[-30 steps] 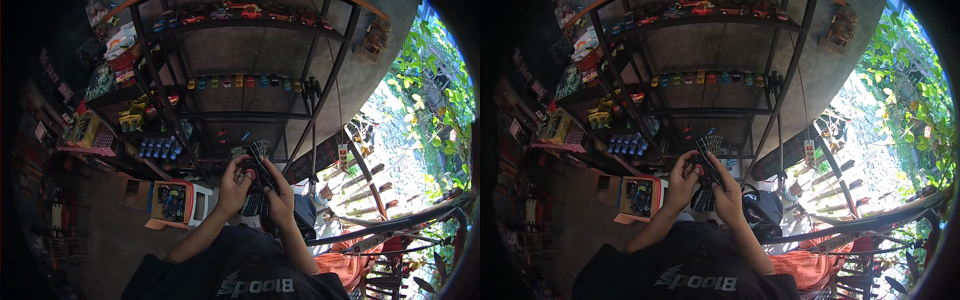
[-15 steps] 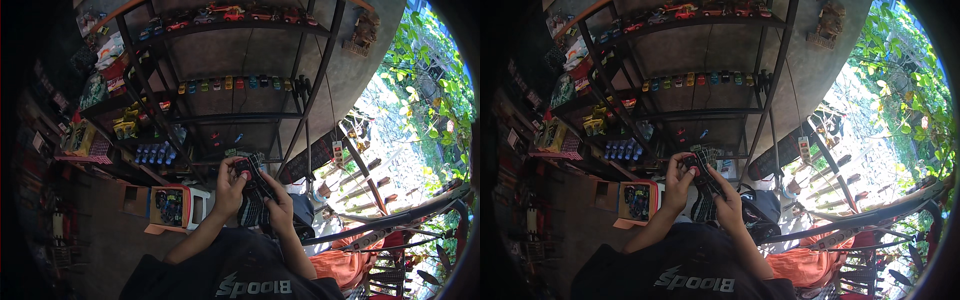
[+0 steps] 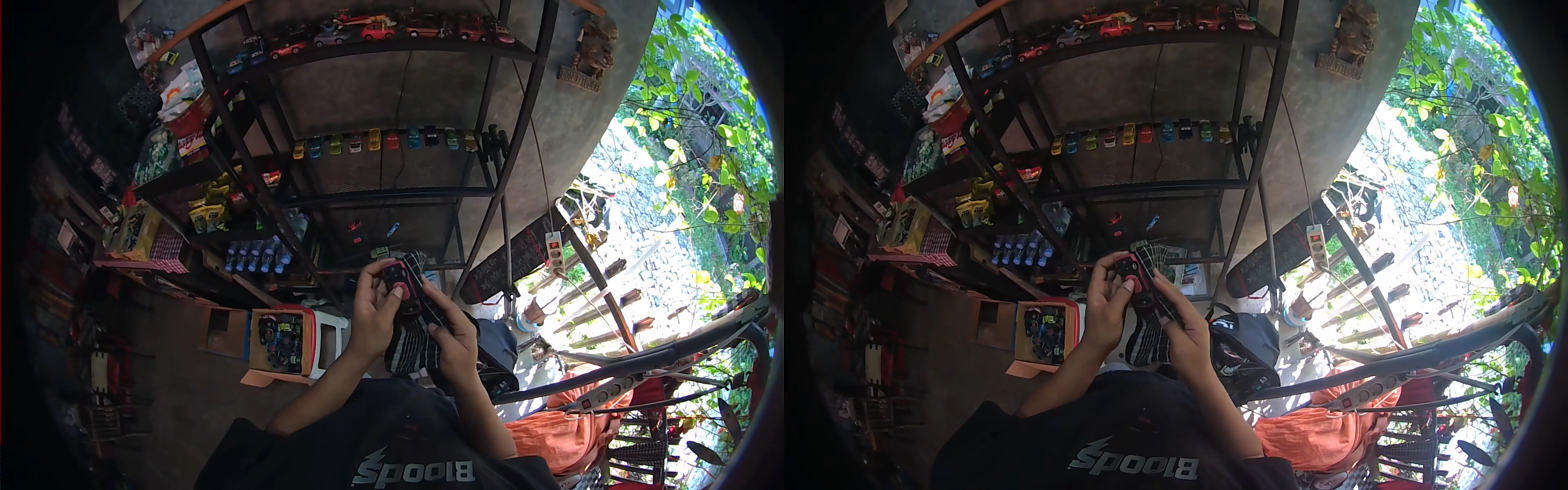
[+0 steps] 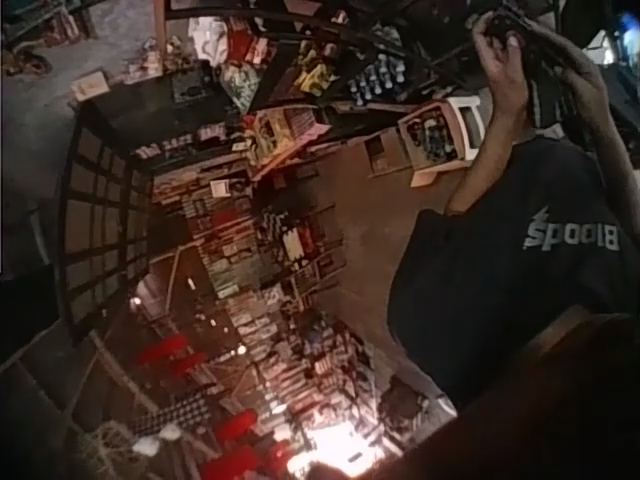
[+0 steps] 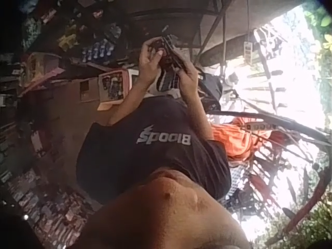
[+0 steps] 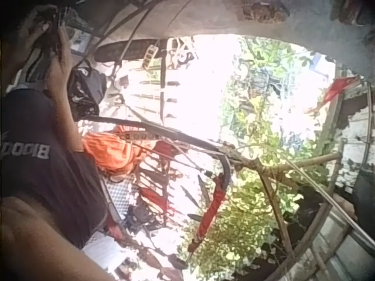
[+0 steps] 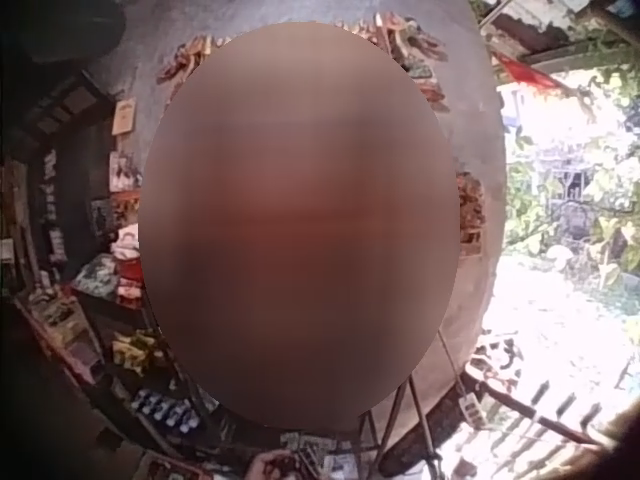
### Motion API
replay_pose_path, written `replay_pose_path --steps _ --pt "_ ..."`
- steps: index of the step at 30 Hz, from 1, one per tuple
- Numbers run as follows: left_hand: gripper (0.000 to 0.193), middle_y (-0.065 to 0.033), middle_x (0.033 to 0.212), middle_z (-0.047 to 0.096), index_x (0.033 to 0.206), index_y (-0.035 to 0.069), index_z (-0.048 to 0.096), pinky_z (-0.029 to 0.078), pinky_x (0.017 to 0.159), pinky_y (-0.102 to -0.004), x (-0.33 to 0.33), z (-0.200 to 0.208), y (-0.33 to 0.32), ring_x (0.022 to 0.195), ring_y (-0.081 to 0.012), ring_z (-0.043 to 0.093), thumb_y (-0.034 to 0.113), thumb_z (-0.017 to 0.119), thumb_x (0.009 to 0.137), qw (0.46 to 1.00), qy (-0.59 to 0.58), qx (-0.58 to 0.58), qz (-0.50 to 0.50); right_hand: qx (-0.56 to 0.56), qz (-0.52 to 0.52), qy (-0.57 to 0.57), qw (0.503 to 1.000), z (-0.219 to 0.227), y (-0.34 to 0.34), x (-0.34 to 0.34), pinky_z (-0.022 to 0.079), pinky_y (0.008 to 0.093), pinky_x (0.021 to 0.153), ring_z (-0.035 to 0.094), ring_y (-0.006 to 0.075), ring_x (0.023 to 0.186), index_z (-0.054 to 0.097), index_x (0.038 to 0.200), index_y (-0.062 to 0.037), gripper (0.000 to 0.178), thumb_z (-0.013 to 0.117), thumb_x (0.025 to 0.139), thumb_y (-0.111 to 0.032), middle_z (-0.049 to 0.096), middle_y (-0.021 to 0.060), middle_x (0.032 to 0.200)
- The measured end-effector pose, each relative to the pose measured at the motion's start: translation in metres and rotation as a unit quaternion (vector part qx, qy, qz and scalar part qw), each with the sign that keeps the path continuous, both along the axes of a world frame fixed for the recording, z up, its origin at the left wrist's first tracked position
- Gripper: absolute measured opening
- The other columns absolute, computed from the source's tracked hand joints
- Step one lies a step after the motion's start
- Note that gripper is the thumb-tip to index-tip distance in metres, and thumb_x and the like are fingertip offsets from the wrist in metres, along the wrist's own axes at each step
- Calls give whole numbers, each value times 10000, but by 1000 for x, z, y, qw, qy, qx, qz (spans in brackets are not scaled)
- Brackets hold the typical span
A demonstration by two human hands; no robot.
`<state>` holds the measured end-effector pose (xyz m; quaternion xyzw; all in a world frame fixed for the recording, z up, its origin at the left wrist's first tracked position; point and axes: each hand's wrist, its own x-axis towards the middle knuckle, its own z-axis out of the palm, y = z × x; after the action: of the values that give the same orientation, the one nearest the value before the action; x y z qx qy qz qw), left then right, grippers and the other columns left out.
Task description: Organizing and cleaning toy cars on a shelf and in a storage box.
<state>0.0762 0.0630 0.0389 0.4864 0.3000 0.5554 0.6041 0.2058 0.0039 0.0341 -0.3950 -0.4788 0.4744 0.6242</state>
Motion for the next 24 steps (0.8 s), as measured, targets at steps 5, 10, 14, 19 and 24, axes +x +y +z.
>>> replay_pose_path --steps 5,10,14,19,24 --pt "426 -97 1248 474 1346 8 347 377 1012 -271 2 -4 -5 1176 -147 490 15 494 946 1000 0 -12 2 -31 6 35 999 12 5 2 278 334 1119 405 240 1342 479 1336 35 609 386 741 124 455 163 1423" --pt "477 -106 1277 474 1391 7 320 389 1009 -268 -1 2 -4 1179 -146 496 35 507 953 999 -16 -40 -2 -13 10 61 998 13 26 -5 306 319 1100 430 227 1319 469 1345 42 613 386 742 118 466 165 1411" --pt "490 -102 1269 480 1399 6 314 395 1001 -268 -18 7 -1 1167 -145 506 21 505 949 998 -13 -45 34 -40 36 94 994 12 27 -18 293 331 1110 422 238 1329 477 1337 39 607 394 741 119 468 172 1408" --pt "451 -112 1235 491 1357 -6 346 413 976 -276 -50 7 3 1137 -142 521 -5 510 937 996 -1 -34 79 -54 58 29 996 3 22 -37 261 358 1130 405 262 1345 513 1304 26 580 423 737 104 471 178 1406" --pt "453 -108 1234 475 1339 -3 336 425 980 -268 -91 6 1 1147 -142 512 -35 518 926 994 -25 -67 87 -57 82 17 995 5 30 -72 263 343 1129 407 251 1346 528 1288 27 602 415 702 109 489 167 1395"
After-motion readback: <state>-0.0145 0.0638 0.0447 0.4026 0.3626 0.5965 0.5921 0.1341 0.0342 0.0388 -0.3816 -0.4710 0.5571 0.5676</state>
